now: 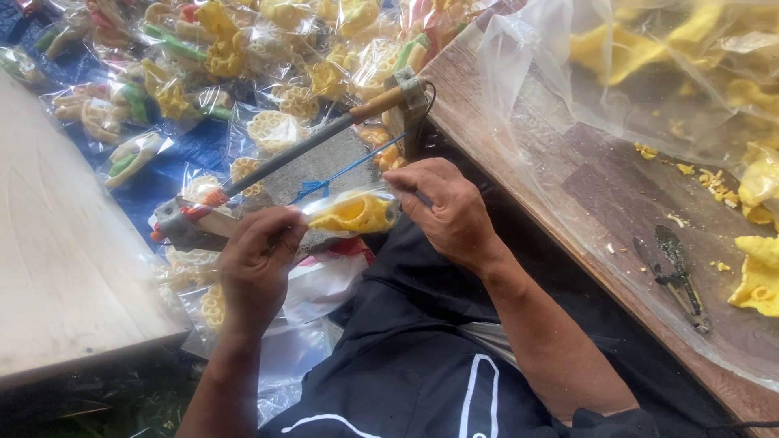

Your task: The person is manually packaging yellow snacks into small plastic bags using tongs and a heat sealer.

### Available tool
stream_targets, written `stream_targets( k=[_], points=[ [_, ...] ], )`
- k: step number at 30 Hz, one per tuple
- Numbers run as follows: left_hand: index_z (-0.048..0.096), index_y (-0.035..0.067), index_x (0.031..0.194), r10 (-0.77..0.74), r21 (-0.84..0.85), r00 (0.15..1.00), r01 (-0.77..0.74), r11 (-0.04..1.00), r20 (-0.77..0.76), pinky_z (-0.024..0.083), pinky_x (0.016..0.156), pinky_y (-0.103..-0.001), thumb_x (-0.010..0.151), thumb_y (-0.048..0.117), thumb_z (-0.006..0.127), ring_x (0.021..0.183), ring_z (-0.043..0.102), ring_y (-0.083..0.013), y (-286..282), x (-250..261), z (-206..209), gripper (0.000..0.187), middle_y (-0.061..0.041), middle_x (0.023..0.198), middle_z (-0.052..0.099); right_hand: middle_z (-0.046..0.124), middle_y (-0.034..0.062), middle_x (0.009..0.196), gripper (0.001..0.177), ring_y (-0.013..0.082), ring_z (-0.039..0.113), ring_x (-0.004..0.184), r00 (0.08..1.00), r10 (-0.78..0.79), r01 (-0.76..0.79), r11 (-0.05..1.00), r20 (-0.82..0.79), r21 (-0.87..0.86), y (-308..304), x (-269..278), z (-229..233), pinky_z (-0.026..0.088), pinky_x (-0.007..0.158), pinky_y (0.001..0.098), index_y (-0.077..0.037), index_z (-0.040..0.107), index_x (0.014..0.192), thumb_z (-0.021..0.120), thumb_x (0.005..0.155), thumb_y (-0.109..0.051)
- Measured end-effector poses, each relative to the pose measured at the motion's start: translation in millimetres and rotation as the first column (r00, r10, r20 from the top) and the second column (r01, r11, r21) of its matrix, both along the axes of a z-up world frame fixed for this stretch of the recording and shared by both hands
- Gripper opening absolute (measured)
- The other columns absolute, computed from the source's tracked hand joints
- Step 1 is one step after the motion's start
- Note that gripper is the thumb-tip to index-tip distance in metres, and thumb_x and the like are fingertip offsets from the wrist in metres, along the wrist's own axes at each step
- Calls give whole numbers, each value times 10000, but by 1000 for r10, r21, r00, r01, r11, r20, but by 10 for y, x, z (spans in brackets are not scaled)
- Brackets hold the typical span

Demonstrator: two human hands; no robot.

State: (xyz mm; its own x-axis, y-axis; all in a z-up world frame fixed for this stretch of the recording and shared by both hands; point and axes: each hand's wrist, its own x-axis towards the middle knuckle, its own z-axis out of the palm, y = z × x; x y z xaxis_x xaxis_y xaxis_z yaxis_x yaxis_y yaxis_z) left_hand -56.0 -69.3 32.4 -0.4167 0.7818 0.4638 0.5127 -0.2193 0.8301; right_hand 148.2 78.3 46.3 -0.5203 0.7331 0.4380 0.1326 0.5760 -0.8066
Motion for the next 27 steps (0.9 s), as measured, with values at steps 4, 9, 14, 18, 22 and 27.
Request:
stream_targets(
  k=[4,9,14,18,22,27],
  points=[
    [740,-37,1058,5,13,994,-4,1000,-109,626,849,-420,924,-91,750,1091,719,-359,-27,-62,-17,145,-189,1039,687,689,81,1028,131,265,677,1023,992,30,-39,997,126,70,73,-78,-35,563,914,414,-128,772,1090,724,968,-122],
    [687,6,1055,13,-37,973,-4,999,233,630,892,-411,980,25,704,1114,700,-304,-66,-82,-375,79,-141,1074,649,696,70,1045,85,215,671,1051,988,155,-153,964,-9,-218,203,-300,-170,566,906,387,-141,751,1057,712,991,-178],
    [623,94,1132,112,-41,702,-118,992,704,594,972,-410,995,129,710,1053,696,-225,5,-116,-608,166,-93,1070,668,673,52,1007,220,170,670,982,978,-3,-145,712,-210,-687,264,-630,-460,576,833,337,-112,701,1140,757,928,-133],
    [584,153,1070,96,-1,401,-232,973,911,623,961,-425,976,88,727,1056,732,-239,167,-159,-779,183,-57,1028,664,614,23,945,276,182,712,914,920,-230,-179,470,-316,-864,340,-841,-584,568,735,267,-117,597,1056,805,879,-79],
    [585,165,1049,98,-17,301,-260,966,948,627,951,-444,964,81,741,1045,728,-243,243,-216,-850,196,-59,1039,671,647,29,934,288,195,725,919,913,-272,-169,427,-304,-888,398,-929,-615,555,750,294,-134,581,1023,818,868,-81],
    [602,161,1011,149,-73,234,-304,950,961,611,988,-451,945,81,761,1050,734,-257,310,-256,-868,191,-78,1039,699,666,37,929,266,207,727,930,908,-318,-122,425,-273,-897,438,-993,-718,550,790,344,-153,594,999,817,867,-95]
  ],
)
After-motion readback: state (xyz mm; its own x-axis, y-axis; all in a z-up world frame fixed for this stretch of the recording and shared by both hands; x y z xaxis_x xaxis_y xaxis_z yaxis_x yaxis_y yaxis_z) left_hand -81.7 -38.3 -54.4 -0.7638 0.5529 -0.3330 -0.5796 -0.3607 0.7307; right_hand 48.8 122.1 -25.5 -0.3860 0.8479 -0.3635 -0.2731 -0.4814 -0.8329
